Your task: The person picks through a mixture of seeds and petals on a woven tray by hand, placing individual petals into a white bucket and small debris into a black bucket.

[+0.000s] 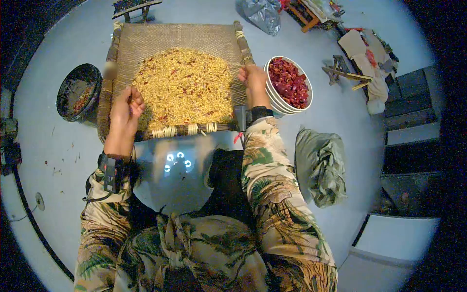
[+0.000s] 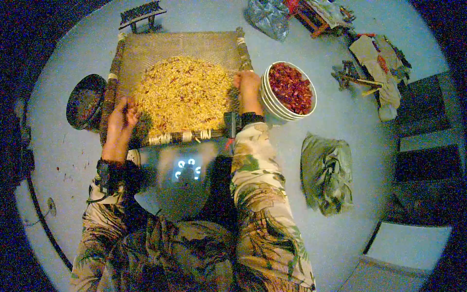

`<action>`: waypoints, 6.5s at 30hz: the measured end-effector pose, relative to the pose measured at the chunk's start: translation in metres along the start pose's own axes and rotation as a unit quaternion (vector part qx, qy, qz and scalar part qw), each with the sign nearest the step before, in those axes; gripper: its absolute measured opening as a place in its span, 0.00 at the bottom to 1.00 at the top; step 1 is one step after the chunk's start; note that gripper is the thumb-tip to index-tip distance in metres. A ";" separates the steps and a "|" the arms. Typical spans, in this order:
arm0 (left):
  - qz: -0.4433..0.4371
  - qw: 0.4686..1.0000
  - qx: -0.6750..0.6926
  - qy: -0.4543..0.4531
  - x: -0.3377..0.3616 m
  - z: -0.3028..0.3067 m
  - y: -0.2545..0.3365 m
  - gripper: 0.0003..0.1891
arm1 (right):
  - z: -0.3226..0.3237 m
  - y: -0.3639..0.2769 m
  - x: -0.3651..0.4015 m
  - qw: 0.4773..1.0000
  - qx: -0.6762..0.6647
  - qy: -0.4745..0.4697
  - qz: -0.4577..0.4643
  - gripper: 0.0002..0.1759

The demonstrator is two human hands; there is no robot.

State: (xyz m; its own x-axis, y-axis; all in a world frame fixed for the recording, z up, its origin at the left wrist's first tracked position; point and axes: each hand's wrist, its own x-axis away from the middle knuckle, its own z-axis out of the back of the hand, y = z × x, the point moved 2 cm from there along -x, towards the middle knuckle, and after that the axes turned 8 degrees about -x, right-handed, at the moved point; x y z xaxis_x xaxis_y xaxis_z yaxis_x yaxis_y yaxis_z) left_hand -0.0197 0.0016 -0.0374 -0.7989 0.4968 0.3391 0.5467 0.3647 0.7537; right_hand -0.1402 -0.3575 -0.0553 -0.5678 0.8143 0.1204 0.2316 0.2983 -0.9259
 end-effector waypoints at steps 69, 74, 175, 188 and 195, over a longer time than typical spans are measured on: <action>-0.062 0.993 0.099 0.004 -0.041 0.003 0.061 0.07 | -0.198 0.142 0.124 0.648 0.546 -0.509 0.149 0.15; -0.060 0.991 0.118 0.013 -0.042 -0.003 0.063 0.07 | -0.190 0.146 0.108 0.655 0.564 -0.484 0.139 0.13; -0.062 0.990 0.123 -0.029 -0.044 -0.012 0.046 0.08 | -0.129 0.143 0.087 0.618 0.493 -0.602 -0.112 0.07; -0.057 0.989 0.135 -0.022 -0.044 -0.013 0.047 0.08 | -0.132 0.147 0.093 0.601 0.555 -0.574 -0.038 0.06; -0.061 0.992 0.105 -0.044 -0.040 -0.012 0.047 0.08 | -0.131 0.148 0.088 0.563 0.569 -0.599 0.011 0.06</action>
State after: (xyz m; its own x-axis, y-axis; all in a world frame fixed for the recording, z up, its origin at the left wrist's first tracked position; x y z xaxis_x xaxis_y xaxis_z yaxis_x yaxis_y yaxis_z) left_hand 0.0354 -0.0108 -0.0087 -0.8418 0.5033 0.1952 0.4956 0.5771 0.6491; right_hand -0.0527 -0.1760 -0.1352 -0.8582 -0.3119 0.4078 -0.0200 -0.7734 -0.6336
